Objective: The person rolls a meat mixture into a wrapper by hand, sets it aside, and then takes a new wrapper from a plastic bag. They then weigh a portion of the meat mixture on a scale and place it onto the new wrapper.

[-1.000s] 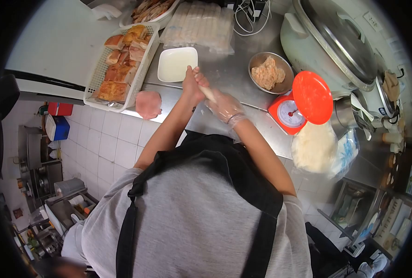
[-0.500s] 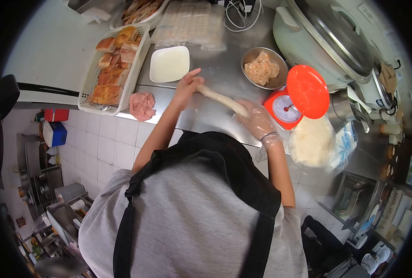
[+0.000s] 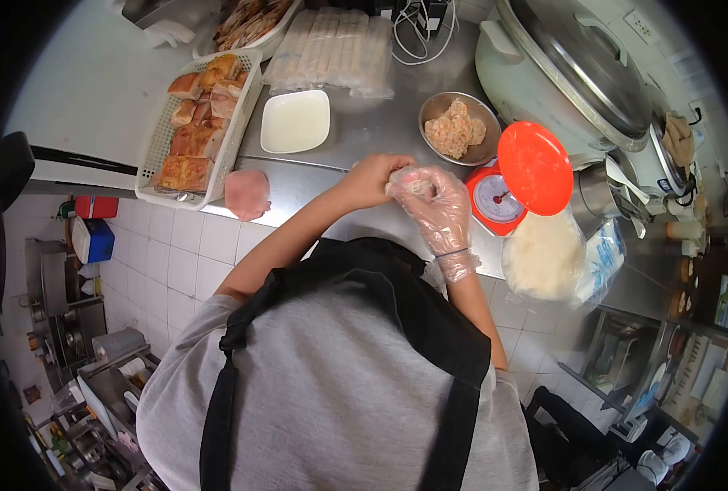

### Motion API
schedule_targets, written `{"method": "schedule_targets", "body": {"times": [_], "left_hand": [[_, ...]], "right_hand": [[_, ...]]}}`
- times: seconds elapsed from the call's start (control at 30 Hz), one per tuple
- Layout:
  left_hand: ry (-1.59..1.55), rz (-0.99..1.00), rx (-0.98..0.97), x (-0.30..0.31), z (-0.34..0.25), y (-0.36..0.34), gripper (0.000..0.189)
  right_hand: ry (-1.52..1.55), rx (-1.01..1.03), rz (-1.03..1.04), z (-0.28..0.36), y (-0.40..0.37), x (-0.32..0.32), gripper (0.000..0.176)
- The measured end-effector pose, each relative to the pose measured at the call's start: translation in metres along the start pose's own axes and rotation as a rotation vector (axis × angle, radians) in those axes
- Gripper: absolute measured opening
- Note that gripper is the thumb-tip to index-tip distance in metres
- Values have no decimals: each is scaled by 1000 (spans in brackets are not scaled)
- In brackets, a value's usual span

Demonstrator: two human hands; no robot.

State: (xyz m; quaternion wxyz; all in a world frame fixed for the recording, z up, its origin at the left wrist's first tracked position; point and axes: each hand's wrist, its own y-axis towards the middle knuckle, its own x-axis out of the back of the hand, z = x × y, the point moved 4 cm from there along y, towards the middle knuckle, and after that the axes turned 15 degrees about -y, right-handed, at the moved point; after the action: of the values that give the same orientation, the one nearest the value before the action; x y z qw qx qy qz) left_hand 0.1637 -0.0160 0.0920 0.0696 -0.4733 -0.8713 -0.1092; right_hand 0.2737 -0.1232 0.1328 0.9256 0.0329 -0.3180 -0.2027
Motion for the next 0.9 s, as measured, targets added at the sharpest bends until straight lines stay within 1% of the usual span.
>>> {"method": "schedule_targets", "body": {"times": [0.03,0.13,0.2,0.23,0.3,0.4,0.43,0.5,0.53,0.6,0.7,0.73,0.8,0.9], "left_hand": [[9,-22,-27,0,-3,0,44],[23,-96,-92,-3,-16,4,38],[13,-162,-113,-4,-25,6,35],[11,-153,-100,-3,-24,7,34],[9,-133,-75,-1,-23,10,32],[96,-147,-102,-1,-28,8,26],[107,-149,-72,-1,-30,6,25],[128,-152,-13,-3,-33,3,23],[91,-188,-60,-5,-37,1,22],[18,-257,-153,-8,-43,-1,21],[53,-246,-128,-9,-32,1,21],[15,-272,-120,-8,-32,0,20],[-62,-324,-103,-7,-34,-1,19],[-65,-400,-123,-4,-34,-3,19]], "right_hand": [[0,-24,4,-3,0,0,25],[189,-76,46,1,2,3,21],[97,-73,58,7,5,10,20],[50,-70,63,11,7,14,19],[66,-67,95,22,9,19,20],[91,-85,121,33,11,27,20],[99,-94,127,37,12,30,21],[-22,-84,151,50,15,39,23],[-82,-78,163,53,16,42,24],[-140,-7,142,51,17,41,25],[-317,121,86,55,21,42,23],[-391,168,63,57,22,42,22],[-405,255,7,64,25,37,18],[-429,418,-27,70,32,32,14]]}}
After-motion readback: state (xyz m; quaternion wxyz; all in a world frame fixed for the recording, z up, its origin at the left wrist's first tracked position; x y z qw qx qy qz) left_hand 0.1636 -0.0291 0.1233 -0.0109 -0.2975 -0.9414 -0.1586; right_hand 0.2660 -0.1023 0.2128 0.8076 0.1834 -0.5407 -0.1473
